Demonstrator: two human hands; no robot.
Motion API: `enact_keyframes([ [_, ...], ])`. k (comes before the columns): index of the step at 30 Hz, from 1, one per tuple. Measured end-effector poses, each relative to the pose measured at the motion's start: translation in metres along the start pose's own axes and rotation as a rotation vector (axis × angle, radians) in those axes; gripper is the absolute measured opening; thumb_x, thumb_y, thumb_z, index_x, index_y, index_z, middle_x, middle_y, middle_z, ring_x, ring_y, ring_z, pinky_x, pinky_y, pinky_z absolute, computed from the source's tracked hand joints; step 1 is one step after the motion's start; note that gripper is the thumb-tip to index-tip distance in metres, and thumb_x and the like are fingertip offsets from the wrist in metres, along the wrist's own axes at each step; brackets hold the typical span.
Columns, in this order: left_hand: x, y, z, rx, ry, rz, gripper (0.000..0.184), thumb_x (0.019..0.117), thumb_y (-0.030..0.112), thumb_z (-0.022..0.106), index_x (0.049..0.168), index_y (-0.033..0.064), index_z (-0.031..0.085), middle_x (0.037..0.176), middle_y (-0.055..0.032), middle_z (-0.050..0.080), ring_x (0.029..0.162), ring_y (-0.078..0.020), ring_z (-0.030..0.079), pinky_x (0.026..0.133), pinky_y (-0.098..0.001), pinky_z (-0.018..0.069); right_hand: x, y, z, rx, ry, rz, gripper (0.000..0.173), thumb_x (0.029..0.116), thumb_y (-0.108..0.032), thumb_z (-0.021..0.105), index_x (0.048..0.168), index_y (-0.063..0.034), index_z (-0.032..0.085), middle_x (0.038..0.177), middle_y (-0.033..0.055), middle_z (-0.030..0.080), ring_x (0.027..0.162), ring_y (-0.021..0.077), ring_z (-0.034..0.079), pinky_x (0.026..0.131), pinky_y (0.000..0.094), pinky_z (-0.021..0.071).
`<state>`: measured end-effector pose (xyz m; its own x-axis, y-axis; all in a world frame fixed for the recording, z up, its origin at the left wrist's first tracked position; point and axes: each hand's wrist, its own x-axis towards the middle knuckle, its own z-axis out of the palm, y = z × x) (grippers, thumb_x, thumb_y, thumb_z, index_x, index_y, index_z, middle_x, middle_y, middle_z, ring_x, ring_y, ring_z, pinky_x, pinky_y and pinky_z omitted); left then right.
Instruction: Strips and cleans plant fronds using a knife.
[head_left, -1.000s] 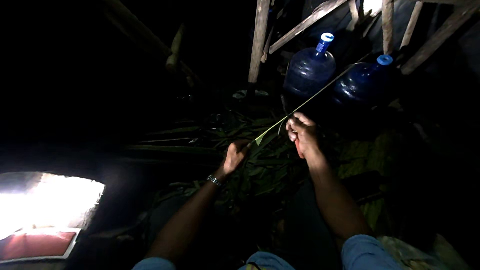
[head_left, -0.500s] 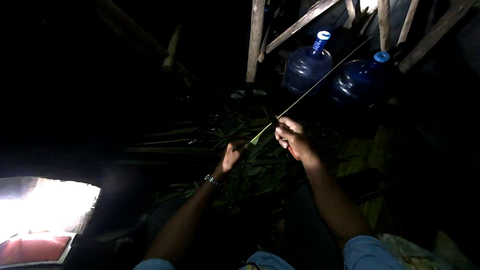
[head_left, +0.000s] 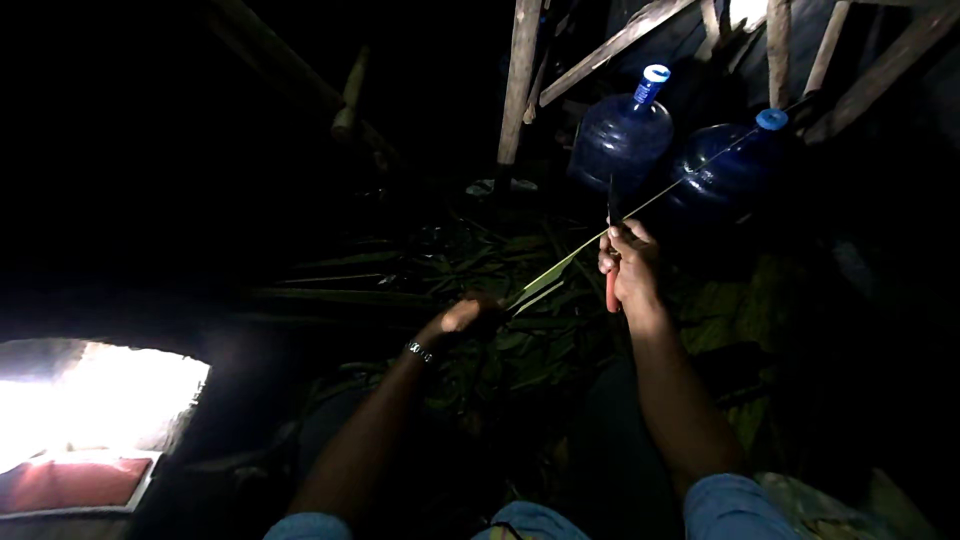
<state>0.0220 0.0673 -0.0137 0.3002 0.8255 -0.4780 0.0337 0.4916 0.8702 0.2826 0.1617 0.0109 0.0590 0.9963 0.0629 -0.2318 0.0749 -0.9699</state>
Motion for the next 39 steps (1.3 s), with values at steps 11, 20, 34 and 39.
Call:
enact_keyframes([
  [11,0.006,-0.011,0.017,0.218,0.472,0.514,0.013,0.0992,0.004,0.055,0.099,-0.001,0.067,0.079,0.0005,0.063,0.068,-0.0015,0.058,0.065,-0.0209,0.0514,-0.055,0.029,0.057,-0.175,-0.869,0.381,0.026,0.101,-0.012,0.057,0.125,-0.0037,0.049,0.07,-0.0047,0.058,0.05,0.0,0.047,0.047,0.0152,0.0394],
  [20,0.002,-0.003,0.02,-0.019,0.297,0.454,0.025,0.1057,0.012,0.046,0.091,0.0062,0.066,0.067,0.005,0.056,0.056,-0.0016,0.049,0.052,-0.0186,0.0425,-0.047,0.032,0.052,-0.17,-0.913,0.176,0.051,0.0939,-0.014,0.064,0.142,-0.0046,0.049,0.069,-0.0066,0.061,0.054,-0.001,0.05,0.048,0.0151,0.0393],
  [34,-0.015,0.013,0.018,-0.129,0.055,0.19,0.03,0.1104,0.018,0.039,0.094,0.0073,0.061,0.063,0.0069,0.051,0.049,0.0001,0.045,0.046,-0.0148,0.0395,-0.04,0.011,0.036,-0.261,-0.563,-0.049,0.017,0.0892,0.01,0.054,0.089,-0.0041,0.064,0.068,-0.0057,0.063,0.054,-0.0022,0.052,0.051,0.0134,0.0427],
  [39,-0.015,0.012,0.016,-0.151,0.089,0.167,0.028,0.1104,0.018,0.04,0.098,0.0068,0.062,0.066,0.0057,0.052,0.051,-0.0017,0.045,0.048,-0.0166,0.0414,-0.027,0.016,0.03,-0.27,-0.448,-0.094,0.025,0.0924,0.008,0.052,0.113,0.0006,0.065,0.076,-0.0021,0.065,0.053,-0.0008,0.049,0.049,0.0154,0.0421],
])
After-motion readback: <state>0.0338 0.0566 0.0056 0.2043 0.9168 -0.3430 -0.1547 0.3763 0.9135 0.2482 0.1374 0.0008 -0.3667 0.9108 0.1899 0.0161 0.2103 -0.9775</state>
